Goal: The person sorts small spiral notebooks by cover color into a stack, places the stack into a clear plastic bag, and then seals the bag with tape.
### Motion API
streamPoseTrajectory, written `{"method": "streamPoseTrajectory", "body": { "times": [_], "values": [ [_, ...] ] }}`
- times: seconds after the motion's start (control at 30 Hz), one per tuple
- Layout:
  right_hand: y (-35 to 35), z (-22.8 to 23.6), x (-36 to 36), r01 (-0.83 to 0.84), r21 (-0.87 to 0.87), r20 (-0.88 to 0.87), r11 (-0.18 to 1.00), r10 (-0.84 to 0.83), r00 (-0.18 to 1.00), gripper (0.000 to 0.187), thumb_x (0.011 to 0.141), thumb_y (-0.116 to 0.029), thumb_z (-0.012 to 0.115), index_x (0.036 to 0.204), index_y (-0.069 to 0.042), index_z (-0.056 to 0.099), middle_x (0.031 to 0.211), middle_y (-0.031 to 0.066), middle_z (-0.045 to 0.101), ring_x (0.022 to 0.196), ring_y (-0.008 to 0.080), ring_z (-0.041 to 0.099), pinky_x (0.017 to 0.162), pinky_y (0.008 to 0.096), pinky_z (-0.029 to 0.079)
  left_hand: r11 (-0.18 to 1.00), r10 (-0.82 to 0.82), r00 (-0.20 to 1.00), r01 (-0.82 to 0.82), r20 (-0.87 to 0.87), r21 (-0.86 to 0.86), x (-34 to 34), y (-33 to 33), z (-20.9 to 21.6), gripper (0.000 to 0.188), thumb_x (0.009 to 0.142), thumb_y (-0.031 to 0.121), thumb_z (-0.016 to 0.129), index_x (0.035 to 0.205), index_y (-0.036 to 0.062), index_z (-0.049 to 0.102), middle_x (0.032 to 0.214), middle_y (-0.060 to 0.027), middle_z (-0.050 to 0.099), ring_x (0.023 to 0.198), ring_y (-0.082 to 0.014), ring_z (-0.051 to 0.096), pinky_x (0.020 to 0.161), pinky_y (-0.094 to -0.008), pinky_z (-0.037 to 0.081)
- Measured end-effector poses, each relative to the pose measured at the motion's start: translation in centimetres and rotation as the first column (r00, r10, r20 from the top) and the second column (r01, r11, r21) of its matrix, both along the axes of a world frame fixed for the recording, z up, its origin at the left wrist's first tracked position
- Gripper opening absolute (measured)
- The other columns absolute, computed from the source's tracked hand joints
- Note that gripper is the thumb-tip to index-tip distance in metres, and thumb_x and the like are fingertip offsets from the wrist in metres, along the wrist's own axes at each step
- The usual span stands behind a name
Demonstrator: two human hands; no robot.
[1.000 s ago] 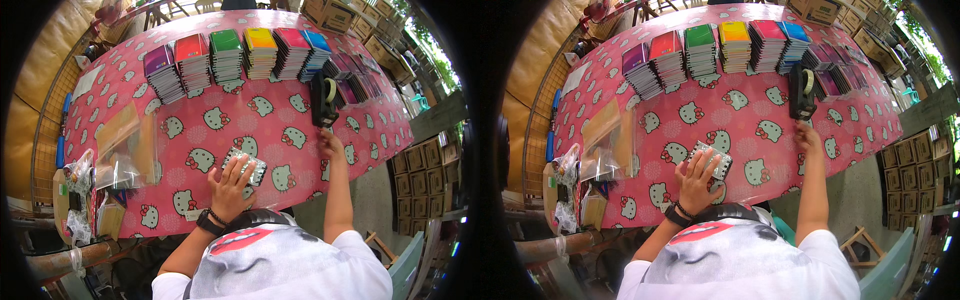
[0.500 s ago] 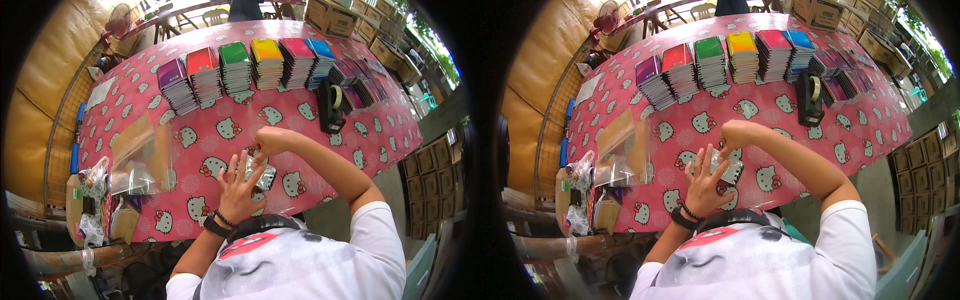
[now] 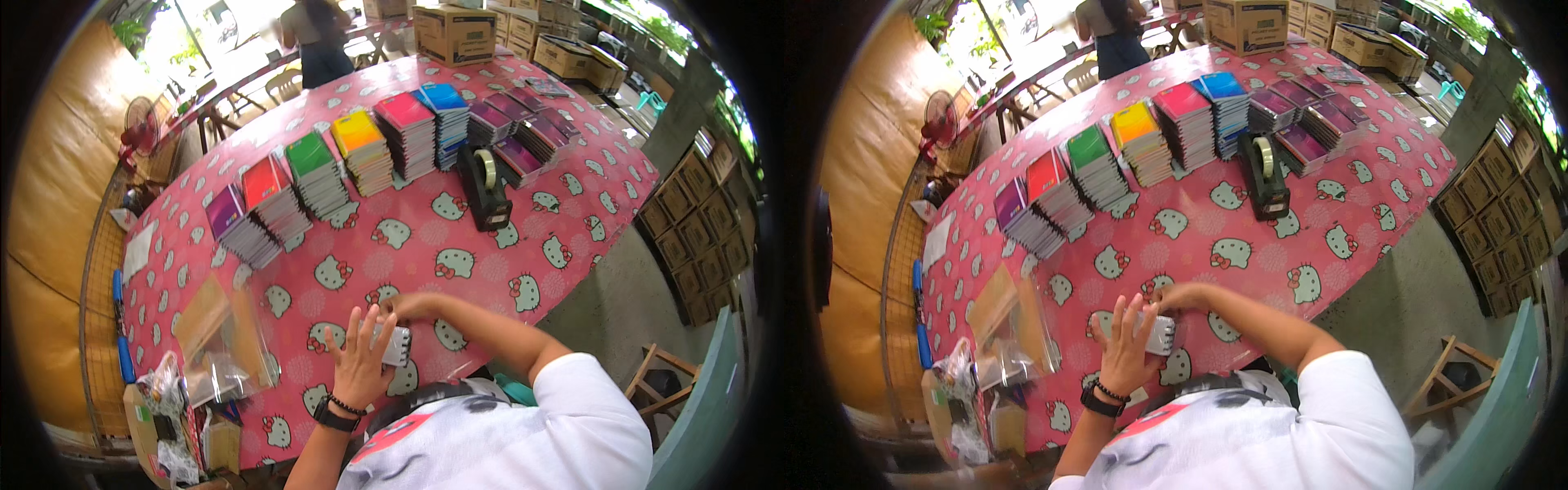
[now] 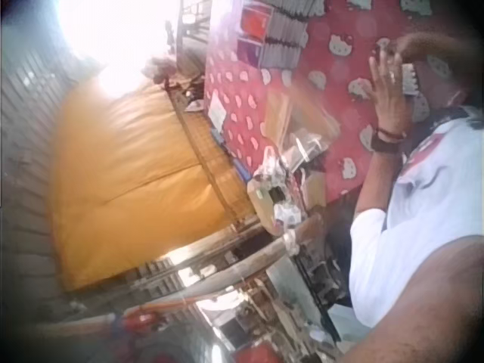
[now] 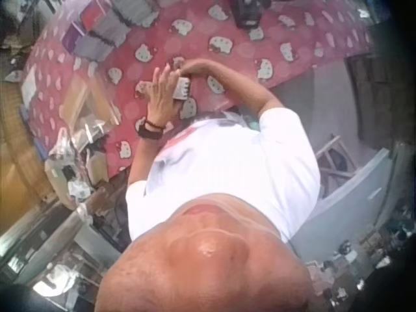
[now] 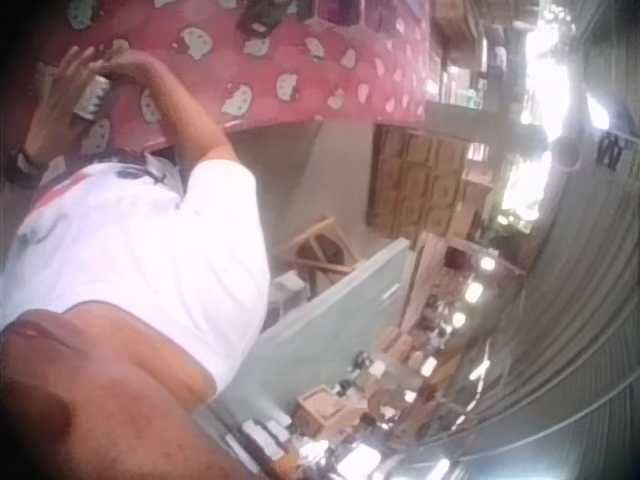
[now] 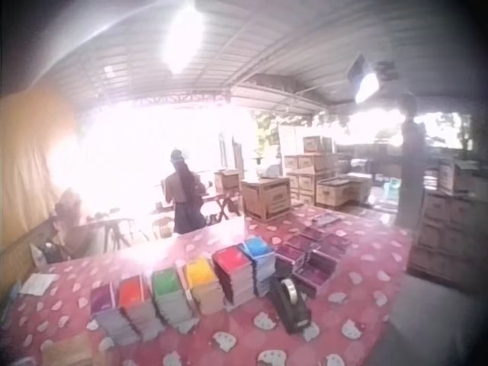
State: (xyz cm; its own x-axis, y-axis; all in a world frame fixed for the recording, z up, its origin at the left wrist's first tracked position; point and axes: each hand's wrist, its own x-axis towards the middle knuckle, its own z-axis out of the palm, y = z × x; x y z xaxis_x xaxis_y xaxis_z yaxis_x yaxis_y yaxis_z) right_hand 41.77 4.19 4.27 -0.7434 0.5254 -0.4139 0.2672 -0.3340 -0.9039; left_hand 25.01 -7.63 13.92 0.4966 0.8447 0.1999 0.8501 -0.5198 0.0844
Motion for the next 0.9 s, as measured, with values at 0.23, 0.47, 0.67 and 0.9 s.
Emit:
{"method": "streamPoseTrajectory", "body": {
  "times": [0.23,0.47,0.67,0.9],
  "values": [
    [-5.5,-1.2,4.8,0.514,-0.155,-0.498,0.844,-0.516,0.697,0.061,0.077,-0.032,0.066,0.124,-0.004,0.039,0.112,0.0092,0.051,0.099,0.0146,0.049,0.085,0.0295,0.04,0.989,0.122,0.854,-0.062,0.506,-0.134,0.6,3.9,2.0,0.08,0.064,0.028,0.076,0.13,0.007,0.037,0.108,-0.007,0.052,0.104,-0.0259,0.05,0.105,-0.047,0.014],
    [-8.0,4.9,7.5,0.889,-0.322,-0.527,0.326,-0.841,0.118,0.059,0.081,-0.022,0.059,0.132,-0.009,0.033,0.123,0.0103,0.047,0.109,0.0239,0.049,0.093,0.033,0.039,0.732,0.424,0.241,0.477,0.873,-0.487,6.3,6.8,0.6,0.067,0.092,0.03,0.049,0.139,-0.0022,0.015,0.143,-0.0173,0.018,0.131,-0.025,0.021,0.103,-0.0346,0.025],
    [0.2,8.4,18.7,0.833,-0.553,-0.539,-0.024,-0.752,-0.38,0.047,0.082,-0.033,0.058,0.117,-0.006,0.043,0.103,0.0092,0.057,0.088,0.0254,0.058,0.067,0.0376,0.051,0.904,0.174,0.565,0.232,0.806,-0.358,3.2,5.6,1.2,0.056,0.086,0.022,0.058,0.134,0.0047,0.036,0.142,-0.0147,0.021,0.126,-0.0218,0.029,0.096,-0.0326,0.036],
    [13.5,6.4,30.5,0.938,0.048,-0.057,-0.344,-0.938,-0.341,0.083,0.081,-0.054,0.053,0.14,-0.009,0.017,0.139,0.0162,0.031,0.127,0.0294,0.031,0.094,0.0491,0.036,0.778,0.584,0.183,0.153,0.791,-0.609,-2.6,3.5,-2.5,0.042,0.081,0.013,0.061,0.121,0.004,0.051,0.139,-0.0133,0.027,0.111,-0.0168,0.045,0.085,-0.0279,0.044]
  ]
}}
